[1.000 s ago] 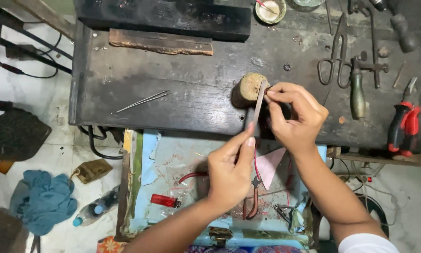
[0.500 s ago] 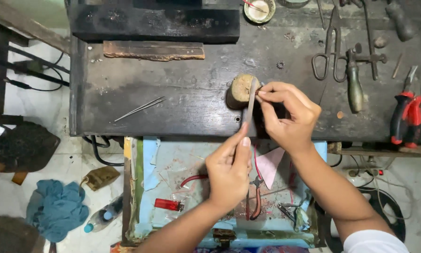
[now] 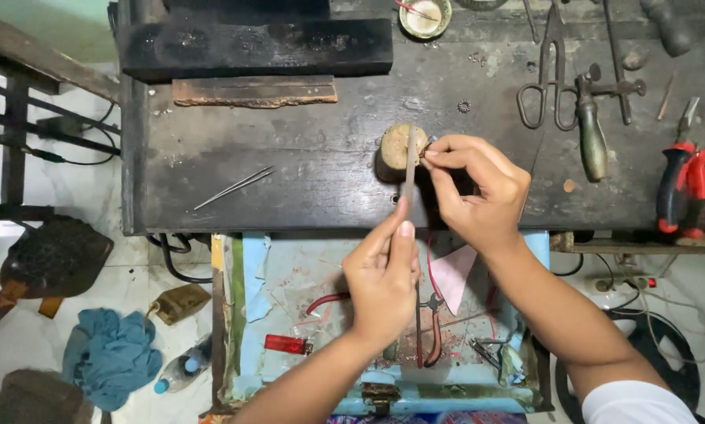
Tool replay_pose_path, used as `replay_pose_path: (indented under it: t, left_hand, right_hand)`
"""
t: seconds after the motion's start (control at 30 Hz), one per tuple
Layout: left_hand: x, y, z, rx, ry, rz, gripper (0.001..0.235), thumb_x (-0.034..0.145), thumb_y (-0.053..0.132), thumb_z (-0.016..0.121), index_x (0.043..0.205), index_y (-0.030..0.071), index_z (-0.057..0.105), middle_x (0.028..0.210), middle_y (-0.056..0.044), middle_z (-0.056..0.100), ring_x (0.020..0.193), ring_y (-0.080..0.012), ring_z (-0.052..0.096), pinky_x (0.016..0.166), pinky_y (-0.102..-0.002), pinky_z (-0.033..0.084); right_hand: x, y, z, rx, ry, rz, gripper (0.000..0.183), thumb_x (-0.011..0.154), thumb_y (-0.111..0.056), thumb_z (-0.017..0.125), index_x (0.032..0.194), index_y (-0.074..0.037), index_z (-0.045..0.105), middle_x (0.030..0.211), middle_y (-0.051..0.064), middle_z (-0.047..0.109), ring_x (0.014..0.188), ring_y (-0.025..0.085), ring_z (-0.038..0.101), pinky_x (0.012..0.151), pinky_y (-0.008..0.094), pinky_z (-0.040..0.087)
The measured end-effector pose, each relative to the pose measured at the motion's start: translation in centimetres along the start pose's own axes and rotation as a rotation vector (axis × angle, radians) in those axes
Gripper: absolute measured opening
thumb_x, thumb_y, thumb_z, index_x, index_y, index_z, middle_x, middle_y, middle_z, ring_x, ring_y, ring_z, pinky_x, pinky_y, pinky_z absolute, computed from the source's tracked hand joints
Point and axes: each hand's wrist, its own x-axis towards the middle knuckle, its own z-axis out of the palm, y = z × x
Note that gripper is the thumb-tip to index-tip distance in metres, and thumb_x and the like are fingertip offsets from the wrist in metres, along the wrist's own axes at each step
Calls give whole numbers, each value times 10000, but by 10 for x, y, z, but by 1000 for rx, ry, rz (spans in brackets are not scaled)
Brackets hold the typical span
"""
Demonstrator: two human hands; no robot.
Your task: The person holds a small metal ring against a wooden peg and uses a metal file to smooth its surface. They repeatedly rotate the ring and adjust their grip to file different sections while keeping the ring stable on the peg.
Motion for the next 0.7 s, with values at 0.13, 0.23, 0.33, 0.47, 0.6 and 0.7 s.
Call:
replay_pose_path:
  t: [0.13, 0.23, 0.33, 0.47, 0.6, 0.7]
  left_hand:
    - [27, -3, 18, -3, -12, 40, 309, 1003, -37, 570, 1283, 34, 678, 547, -78, 569, 450, -78, 454, 354, -241, 366]
    - [47, -5, 28, -69, -14, 68, 309, 1018, -24, 558, 1295, 51, 672, 560, -62, 569, 472, -61, 459, 372, -226, 366]
    - [48, -5, 26, -93, -33, 114, 302, 1019, -14, 566, 1295, 53, 670, 564, -50, 565, 467, -48, 465, 363, -215, 369]
    - [6, 2, 6, 2, 2, 66, 307, 1014, -15, 567, 1298, 35, 674, 554, -86, 579, 468, -86, 473, 371, -243, 392]
    - [4, 10, 6, 89, -26, 50, 296, 989, -33, 588, 1263, 16, 688, 539, -86, 606, 454, -78, 490, 357, -240, 398]
    - [40, -1, 19, 11, -43, 96, 303, 1006, -21, 574, 1278, 61, 680, 547, -57, 585, 467, -66, 499, 381, -227, 393]
  right_hand:
    - [-1, 0, 0, -4, -9, 11, 135, 880, 154, 805, 886, 21, 782, 894, 161, 777, 781, 358, 758, 758, 422, 601]
    - [-2, -1, -1, -14, -12, 14, 129, 900, 149, 799, 889, 22, 778, 907, 160, 779, 795, 361, 757, 757, 431, 599]
    - [-3, 1, -1, -12, -16, 11, 141, 895, 153, 790, 900, 13, 781, 912, 155, 778, 800, 359, 756, 757, 431, 596]
    - [0, -1, 0, -3, -10, 15, 148, 880, 161, 794, 890, 14, 781, 891, 161, 774, 785, 365, 757, 764, 425, 599]
    - [1, 0, -1, 4, -12, 18, 146, 874, 153, 804, 882, 10, 780, 889, 155, 776, 779, 354, 759, 765, 421, 602]
    - [-1, 0, 0, -7, -15, 27, 138, 889, 148, 800, 897, 11, 782, 897, 153, 774, 788, 355, 755, 764, 431, 598]
